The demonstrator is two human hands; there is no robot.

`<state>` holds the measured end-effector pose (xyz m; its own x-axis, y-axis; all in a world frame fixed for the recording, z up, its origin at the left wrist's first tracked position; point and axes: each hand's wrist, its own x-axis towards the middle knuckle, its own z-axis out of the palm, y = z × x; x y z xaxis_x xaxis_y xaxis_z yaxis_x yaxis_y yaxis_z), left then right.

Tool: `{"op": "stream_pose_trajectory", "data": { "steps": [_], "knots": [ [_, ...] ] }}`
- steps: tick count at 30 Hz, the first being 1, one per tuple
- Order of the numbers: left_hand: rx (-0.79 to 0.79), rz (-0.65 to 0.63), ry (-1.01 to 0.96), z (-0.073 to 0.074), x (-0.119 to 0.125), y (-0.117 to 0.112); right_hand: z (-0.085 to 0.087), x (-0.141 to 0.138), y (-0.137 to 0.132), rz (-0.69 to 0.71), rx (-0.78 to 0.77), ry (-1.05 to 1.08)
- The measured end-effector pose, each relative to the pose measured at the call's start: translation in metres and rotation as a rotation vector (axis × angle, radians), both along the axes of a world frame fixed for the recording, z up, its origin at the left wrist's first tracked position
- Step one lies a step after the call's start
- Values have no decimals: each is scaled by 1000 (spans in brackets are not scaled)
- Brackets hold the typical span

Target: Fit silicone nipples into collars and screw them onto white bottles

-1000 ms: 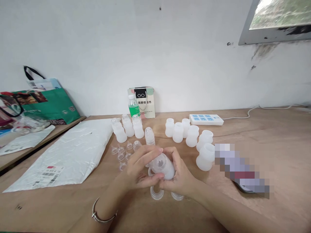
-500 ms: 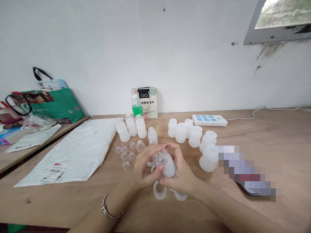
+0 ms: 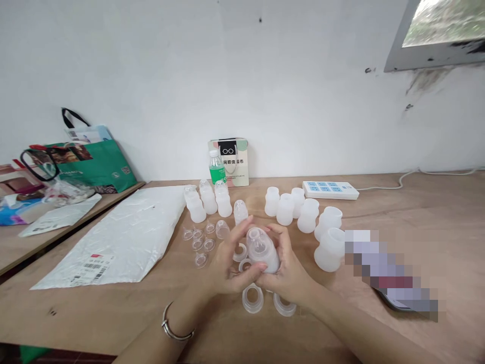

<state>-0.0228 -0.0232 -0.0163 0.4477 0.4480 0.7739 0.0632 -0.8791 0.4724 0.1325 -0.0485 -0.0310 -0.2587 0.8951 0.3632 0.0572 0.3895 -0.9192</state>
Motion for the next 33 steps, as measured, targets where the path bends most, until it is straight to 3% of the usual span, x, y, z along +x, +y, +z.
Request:
{"op": "stream_pose_trajectory", "data": {
  "steps": [5,8,11,13,16,19,22,29,33],
  "knots": [
    [-87,88,-185,-2,0,9,9,6,4,-154,70,-184],
    [-38,196,-260,0,-7,21,5,10,18,-295,96,-234],
    [76,416,-430,5,-20,33,-3,14,41,-369,38,-178],
    [65,596,-435,8,-28,39,-9,16,58,-366,-30,-182],
    [-125,799,-185,10,-37,48,-16,18,78,-397,-79,-254],
    [-301,848,204,8,-41,56,-21,17,91,-421,-81,-273],
    [-309,884,431,3,-42,61,-24,13,99,-421,-62,-277],
    [-282,912,652,-6,-45,65,-27,5,108,-418,-42,-265],
    [-272,908,665,-8,-46,66,-15,9,70,-399,13,-260]
  ]
}}
